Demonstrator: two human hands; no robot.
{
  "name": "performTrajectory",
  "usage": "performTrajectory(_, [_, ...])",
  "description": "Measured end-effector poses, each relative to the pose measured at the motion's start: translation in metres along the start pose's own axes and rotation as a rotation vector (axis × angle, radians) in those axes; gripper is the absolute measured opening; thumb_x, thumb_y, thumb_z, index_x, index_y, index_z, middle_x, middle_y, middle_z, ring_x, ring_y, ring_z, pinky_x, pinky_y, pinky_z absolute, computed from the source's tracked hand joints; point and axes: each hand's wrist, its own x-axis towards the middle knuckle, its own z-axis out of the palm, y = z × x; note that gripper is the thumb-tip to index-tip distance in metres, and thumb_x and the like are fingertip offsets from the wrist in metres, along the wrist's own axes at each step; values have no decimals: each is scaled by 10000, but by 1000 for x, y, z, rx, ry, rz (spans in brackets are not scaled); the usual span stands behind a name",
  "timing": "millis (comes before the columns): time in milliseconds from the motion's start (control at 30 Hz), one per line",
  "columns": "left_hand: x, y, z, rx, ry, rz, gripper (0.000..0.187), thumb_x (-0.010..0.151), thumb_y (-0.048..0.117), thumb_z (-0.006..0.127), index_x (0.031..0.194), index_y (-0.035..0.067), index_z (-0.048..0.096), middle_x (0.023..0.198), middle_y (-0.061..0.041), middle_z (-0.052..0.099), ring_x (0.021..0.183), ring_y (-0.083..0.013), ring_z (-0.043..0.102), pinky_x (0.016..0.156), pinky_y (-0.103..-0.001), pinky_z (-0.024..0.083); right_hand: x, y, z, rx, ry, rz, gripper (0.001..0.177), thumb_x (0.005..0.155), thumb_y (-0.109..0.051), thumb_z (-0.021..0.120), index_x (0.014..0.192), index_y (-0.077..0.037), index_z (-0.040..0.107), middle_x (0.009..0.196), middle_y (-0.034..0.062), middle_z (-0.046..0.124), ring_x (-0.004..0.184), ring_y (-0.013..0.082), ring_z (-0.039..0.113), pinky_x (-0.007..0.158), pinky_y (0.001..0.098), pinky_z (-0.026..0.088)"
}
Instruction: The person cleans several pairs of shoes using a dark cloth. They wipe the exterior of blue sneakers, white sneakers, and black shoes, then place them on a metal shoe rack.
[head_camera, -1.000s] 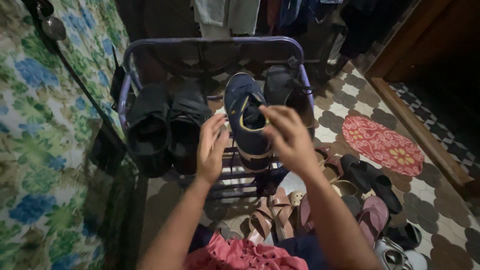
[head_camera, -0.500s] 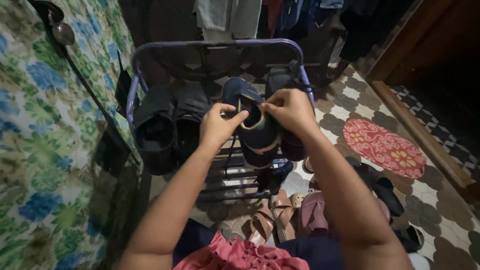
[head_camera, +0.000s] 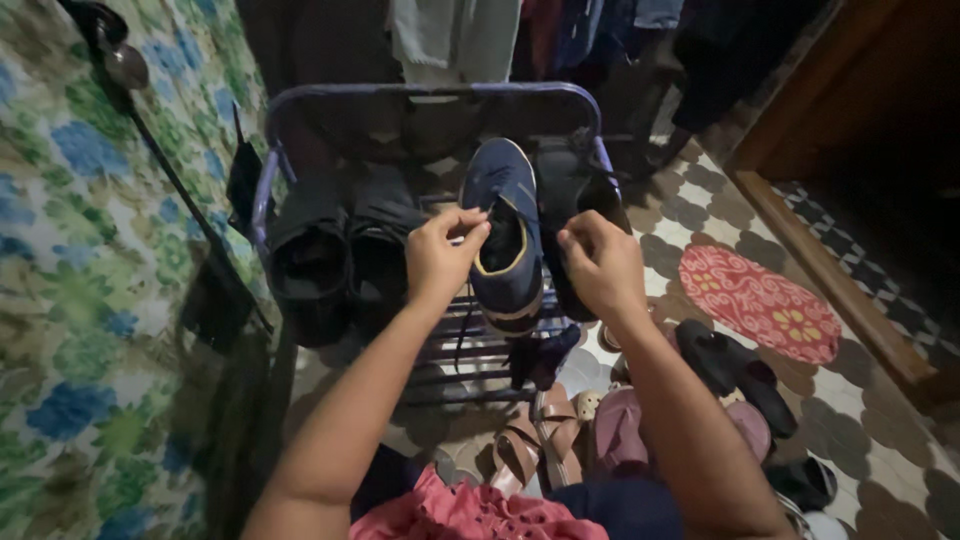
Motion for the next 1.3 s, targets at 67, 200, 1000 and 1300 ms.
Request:
performTrajectory(67, [3,-5,-5,-10,-14,-25,120,917,107,751,1004,31,720,1001,-84,793,918,-155,782,822,-298,604,3,-2,-2,-33,58,37,172,924,-178,718,1010,-29,714,816,143,736,733,216,718,685,339,526])
performTrajectory(200, [14,1,-16,126,-55,-29,132,994,176,679,1024,48,686,926,-64,798,840,-169,780,759,-299,587,13,-7,-4,129,-20,46,158,917,-157,665,1010,-31,689,797,118,754,734,207,755,676,334,546])
performTrajectory(1000, [52,-24,-5,-106,-339,-188,258,1062,302,661,1020,55,720,926,-64,681,842,-204,614,773,-356,484,45,0,-27,204,-158,255,262,915,-297,761,831,-50,736,658,89,661,558,175,606,517,339,444])
performTrajectory(1300, [42,-8,8,-691,-309,-300,231,998,241,658,1108,39,681,1097,-46,742,904,-86,633,875,-235,510,55,-7,15,1103,-263,345,92,944,-153,644,971,-79,691,969,31,766,736,105,643,631,234,474])
